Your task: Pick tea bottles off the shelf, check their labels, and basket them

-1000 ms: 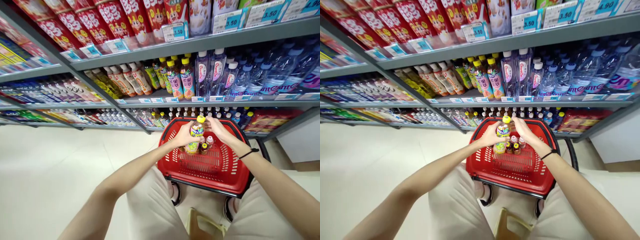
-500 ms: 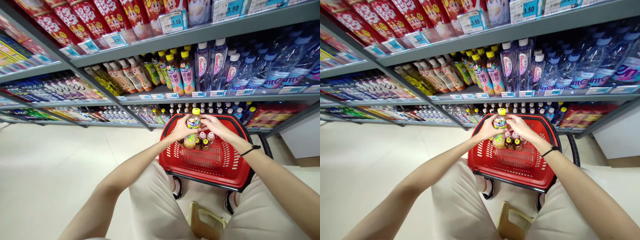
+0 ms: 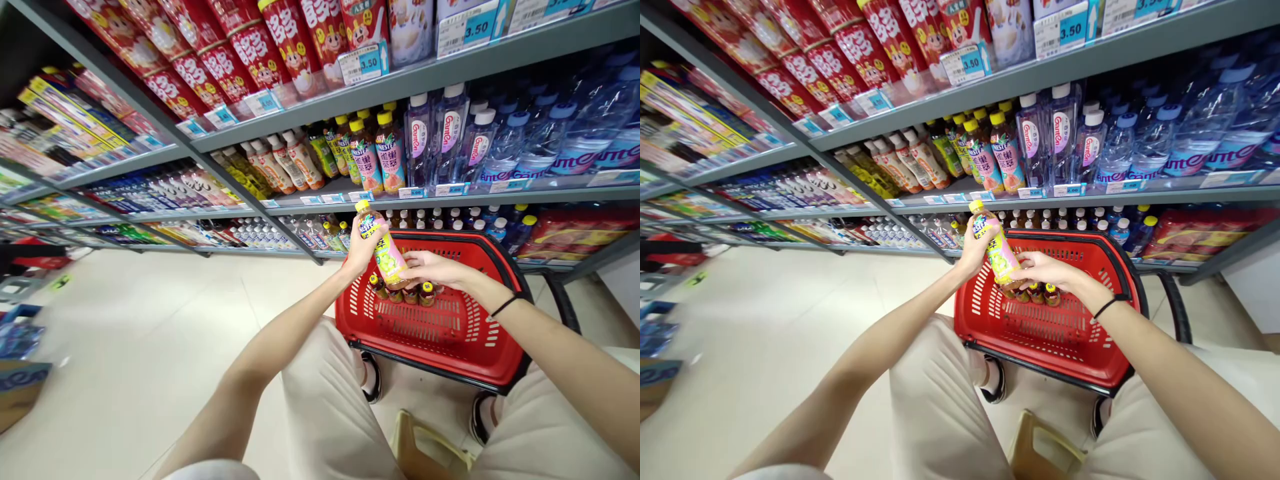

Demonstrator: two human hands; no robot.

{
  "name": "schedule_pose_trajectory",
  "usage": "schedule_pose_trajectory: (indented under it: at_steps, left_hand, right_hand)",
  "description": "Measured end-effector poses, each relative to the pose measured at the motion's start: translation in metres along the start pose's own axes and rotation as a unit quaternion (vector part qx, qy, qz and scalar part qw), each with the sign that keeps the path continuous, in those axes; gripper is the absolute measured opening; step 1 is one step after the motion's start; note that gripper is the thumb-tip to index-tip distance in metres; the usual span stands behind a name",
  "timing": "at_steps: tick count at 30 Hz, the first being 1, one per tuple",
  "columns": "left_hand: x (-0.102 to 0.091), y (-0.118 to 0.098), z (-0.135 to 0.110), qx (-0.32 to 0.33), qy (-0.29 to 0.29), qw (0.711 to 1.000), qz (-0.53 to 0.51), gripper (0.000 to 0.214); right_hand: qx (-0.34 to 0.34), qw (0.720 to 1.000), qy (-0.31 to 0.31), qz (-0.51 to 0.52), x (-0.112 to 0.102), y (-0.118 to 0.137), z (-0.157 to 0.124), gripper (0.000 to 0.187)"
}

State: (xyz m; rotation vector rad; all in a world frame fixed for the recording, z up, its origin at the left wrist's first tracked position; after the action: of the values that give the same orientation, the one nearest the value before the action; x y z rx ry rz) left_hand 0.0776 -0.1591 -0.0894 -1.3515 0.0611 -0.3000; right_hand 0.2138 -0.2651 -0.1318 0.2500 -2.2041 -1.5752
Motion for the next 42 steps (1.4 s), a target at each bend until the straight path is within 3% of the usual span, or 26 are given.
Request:
schedule_pose_trajectory:
  at_steps: [7,12,19,21,24,27,32,37,42]
  left_hand:
    - [0.008,-0.012,-0.008,0.036,0.026,0.998,0.048,0.063]
    - [0.012,-0.011,-0.007,0.033,0.0,0.999,0.035,0.058]
    - [0.011,-0.006,0.004,0.032,0.011,0.999,-0.001,0.051]
    - [0.007,-0.003,0.006,0.021,0.017,1.0,-0.008,0.053]
    - [-0.001,0.007,0.009,-0.019,0.003,0.999,-0.025,0.055]
    - [-0.007,0.013,0.012,-0.056,-0.009,0.996,-0.064,0.053]
    - [-0.013,0.017,0.017,-0.109,-0.025,0.987,-0.117,0.046]
    - [-0.016,0.025,0.018,-0.146,-0.029,0.977,-0.153,0.048]
    - [-0.011,0.024,0.016,-0.161,0.007,0.973,-0.163,0.056]
  right_hand:
    - [0.025,0.999,-0.029,-0.021,0.005,-0.009,0.0,0.06]
    - [0.035,0.999,-0.034,-0.024,0.012,-0.007,-0.004,0.061]
    - [-0.001,0.985,-0.127,-0.116,-0.011,-0.005,0.004,0.052]
    - [-0.007,0.96,-0.185,-0.208,-0.021,-0.004,0.003,0.051]
    - [-0.022,0.9,-0.261,-0.348,-0.028,0.002,-0.004,0.052]
    - [-0.041,0.865,-0.301,-0.401,-0.028,0.009,-0.012,0.065]
    - [-0.094,0.824,-0.349,-0.436,-0.028,0.022,-0.022,0.077]
    - [-0.203,0.745,-0.389,-0.502,-0.027,0.039,-0.032,0.068]
    - [-0.263,0.674,-0.368,-0.585,-0.023,0.049,-0.039,0.056]
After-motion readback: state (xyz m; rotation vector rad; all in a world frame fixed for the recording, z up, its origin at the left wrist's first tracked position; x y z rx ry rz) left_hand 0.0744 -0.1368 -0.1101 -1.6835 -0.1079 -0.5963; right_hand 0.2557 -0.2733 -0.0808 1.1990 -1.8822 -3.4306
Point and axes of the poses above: each hand's wrist, its own z-axis towards the middle knuckle, its own x-axis out of the palm, y = z × x, the point moved 7 cm from there along z, towards the middle knuckle, and after that the axes turned 1 degree about z, right-handed, at the moved point
